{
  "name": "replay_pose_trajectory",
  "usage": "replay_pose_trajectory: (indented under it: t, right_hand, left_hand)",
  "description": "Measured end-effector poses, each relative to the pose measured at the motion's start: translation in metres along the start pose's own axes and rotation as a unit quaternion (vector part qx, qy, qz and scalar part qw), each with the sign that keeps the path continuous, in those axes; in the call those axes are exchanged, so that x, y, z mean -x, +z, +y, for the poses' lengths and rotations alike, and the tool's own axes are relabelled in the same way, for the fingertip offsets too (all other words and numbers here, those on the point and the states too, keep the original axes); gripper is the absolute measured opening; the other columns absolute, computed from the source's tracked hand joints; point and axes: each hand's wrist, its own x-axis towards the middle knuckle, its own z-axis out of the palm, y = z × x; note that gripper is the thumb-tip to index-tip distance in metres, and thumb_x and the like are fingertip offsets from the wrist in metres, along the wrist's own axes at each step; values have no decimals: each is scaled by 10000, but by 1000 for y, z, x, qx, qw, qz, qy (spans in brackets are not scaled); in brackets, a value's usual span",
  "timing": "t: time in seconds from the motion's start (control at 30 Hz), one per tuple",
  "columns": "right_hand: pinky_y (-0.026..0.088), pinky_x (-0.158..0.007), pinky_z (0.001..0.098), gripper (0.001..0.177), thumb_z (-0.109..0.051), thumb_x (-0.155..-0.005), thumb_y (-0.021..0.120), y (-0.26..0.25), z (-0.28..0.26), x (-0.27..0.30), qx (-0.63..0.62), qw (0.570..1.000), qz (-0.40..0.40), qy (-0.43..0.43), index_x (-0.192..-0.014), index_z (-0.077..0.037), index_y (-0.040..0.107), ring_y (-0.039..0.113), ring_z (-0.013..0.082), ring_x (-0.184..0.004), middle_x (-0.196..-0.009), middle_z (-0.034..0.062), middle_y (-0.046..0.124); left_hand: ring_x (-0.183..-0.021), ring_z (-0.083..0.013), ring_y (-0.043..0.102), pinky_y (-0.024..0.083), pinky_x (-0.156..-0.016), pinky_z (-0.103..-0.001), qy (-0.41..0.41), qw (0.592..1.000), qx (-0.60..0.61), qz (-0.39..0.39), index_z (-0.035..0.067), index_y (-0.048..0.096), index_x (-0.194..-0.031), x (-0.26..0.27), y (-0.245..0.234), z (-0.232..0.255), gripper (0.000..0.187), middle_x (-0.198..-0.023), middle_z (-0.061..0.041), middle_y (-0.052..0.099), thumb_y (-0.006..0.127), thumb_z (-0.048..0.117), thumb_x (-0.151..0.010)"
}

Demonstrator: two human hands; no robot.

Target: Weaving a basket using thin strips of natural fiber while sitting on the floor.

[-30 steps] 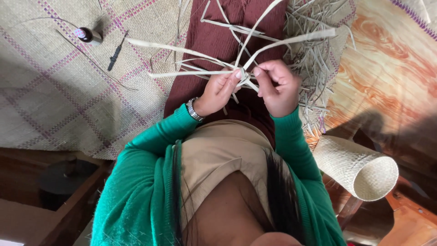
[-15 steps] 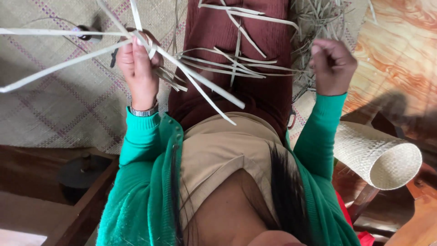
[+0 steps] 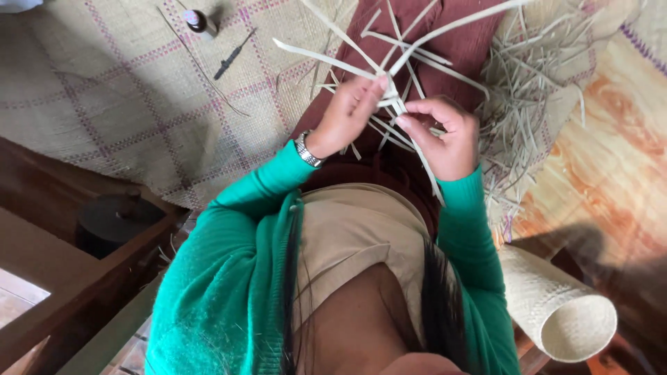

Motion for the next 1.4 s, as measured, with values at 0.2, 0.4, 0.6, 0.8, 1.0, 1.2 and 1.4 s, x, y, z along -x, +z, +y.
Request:
replay_pose_trajectory:
  t: [0.2, 0.4, 0.6, 0.8, 1.0, 1.2, 1.4]
  right_hand:
    - [381, -623, 187, 78, 67, -786, 616, 5, 14, -2, -20, 998, 33, 43, -863, 56, 609, 470, 86, -661, -764, 51, 594]
    - [453, -545, 287, 44, 29, -783, 679, 2, 28, 1, -17, 997, 69, -20, -812, 12, 652, 553, 171, -579, -624, 114, 558]
    - [459, -656, 223, 153, 157, -815, 525, -49, 44, 12, -71, 994, 71, 43, -913, 43, 551, 548, 150, -726, -913, 138, 602]
    - [418, -612, 242, 104, 94, -827, 620, -61, 92, 65, 98, 985, 127, 68, -910, 32, 629, 511, 151, -658, -830, 116, 618]
    - [385, -598, 241, 94, 31, -740, 644, -37, 92, 80, 114, 983, 75, 127, -833, 27, 630, 477, 154, -621, -771, 77, 596]
    - [371, -498, 265, 56, 39, -769, 650, -22, 77, 57, 219, 959, 180, 9, -825, 35, 649, 461, 182, -550, -721, 104, 580]
    - [466, -683, 346, 265, -164, -764, 695, 43, 93, 33, 295, 952, 13, -76, -978, -30, 614, 540, 255, -745, -928, 84, 524]
  left_hand:
    - [-519, -52, 392, 343, -462, -182, -18, 996, 75, -53, 24, 526, -808, 6, 1, -8, 231, -589, 27, 444, 401, 190, -908]
    - [-470, -15, 388, 357, -491, -155, -16, 986, 151, -70, 94, 517, -714, 6, 3, -3, 226, -482, 42, 466, 433, 161, -913]
    - [-487, -44, 440, 355, -416, -154, -146, 979, 141, 6, 41, 551, -974, 15, -29, -33, 181, -633, 3, 525, 438, 157, -894]
    - [-595, -83, 525, 475, -554, -169, -94, 994, 50, -1, -22, 557, -1002, 34, -80, -32, 187, -762, -59, 578, 416, 67, -916]
    - [-531, -74, 403, 370, -487, -190, -49, 990, 121, 49, 48, 472, -895, 26, -86, -4, 153, -687, -33, 478, 420, 181, -951]
    - [-505, -78, 384, 361, -479, -190, 3, 994, 93, 62, 46, 495, -921, 30, -98, 12, 162, -660, -31, 469, 397, 166, -968]
    - [-517, -79, 361, 330, -471, -193, 25, 989, 128, 73, 49, 490, -900, 35, -106, 17, 155, -722, -60, 485, 405, 166, -959]
